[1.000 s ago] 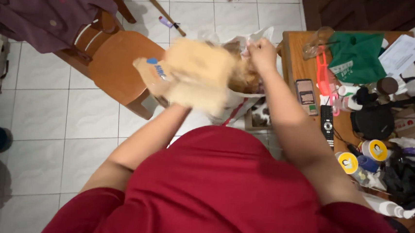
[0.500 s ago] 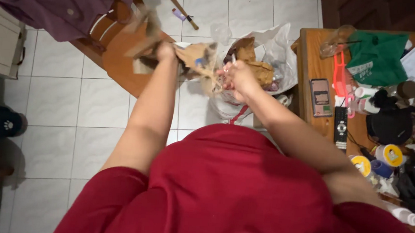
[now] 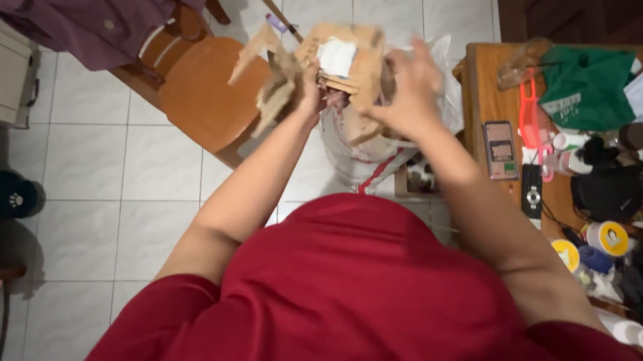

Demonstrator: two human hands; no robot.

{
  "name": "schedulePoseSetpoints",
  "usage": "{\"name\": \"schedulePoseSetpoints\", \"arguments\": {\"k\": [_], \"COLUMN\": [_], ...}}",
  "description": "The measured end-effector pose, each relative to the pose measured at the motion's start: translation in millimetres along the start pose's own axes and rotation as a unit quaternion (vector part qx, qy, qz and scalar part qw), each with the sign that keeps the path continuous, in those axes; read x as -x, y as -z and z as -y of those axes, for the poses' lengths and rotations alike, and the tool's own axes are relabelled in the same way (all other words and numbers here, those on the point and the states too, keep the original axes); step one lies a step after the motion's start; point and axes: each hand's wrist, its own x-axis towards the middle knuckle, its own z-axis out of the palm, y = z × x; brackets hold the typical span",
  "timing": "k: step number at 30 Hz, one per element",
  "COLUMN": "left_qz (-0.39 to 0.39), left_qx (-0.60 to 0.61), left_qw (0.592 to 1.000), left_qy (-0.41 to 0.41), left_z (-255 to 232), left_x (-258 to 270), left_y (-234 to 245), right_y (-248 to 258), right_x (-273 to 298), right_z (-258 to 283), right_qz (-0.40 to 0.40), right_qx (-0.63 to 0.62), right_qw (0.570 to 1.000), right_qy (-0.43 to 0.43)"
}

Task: Sort various trash items and packages into a white plastic bag.

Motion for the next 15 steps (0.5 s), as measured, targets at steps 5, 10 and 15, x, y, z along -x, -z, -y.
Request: {"name": "schedulePoseSetpoints", "arguments": {"k": [5, 10, 15], "left_qz": [0.058, 0.069, 0.071], "left_qx": [0.025, 0.140, -0.093], "left_qw": [0.998, 0.985, 0.988], "left_qy": [-0.019, -0.080, -0.102], "left_z": [15.4, 14.4, -33.1], "left_x": [22.3, 3.4, 94.8], "left_y": [-23.4, -3.0, -36.3], "right_y": [-32.3, -34.9, -44.0], "right_x": [3.4, 11.6, 9.2], "right_z": [10.3, -12.6, -41.9], "right_qz": [0.074, -0.009, -0.001], "right_qx": [0.166, -0.028, 0.081], "right_qw": [0.973, 0.999, 0.996], "right_qy": [0.143, -0.041, 0.045]}}
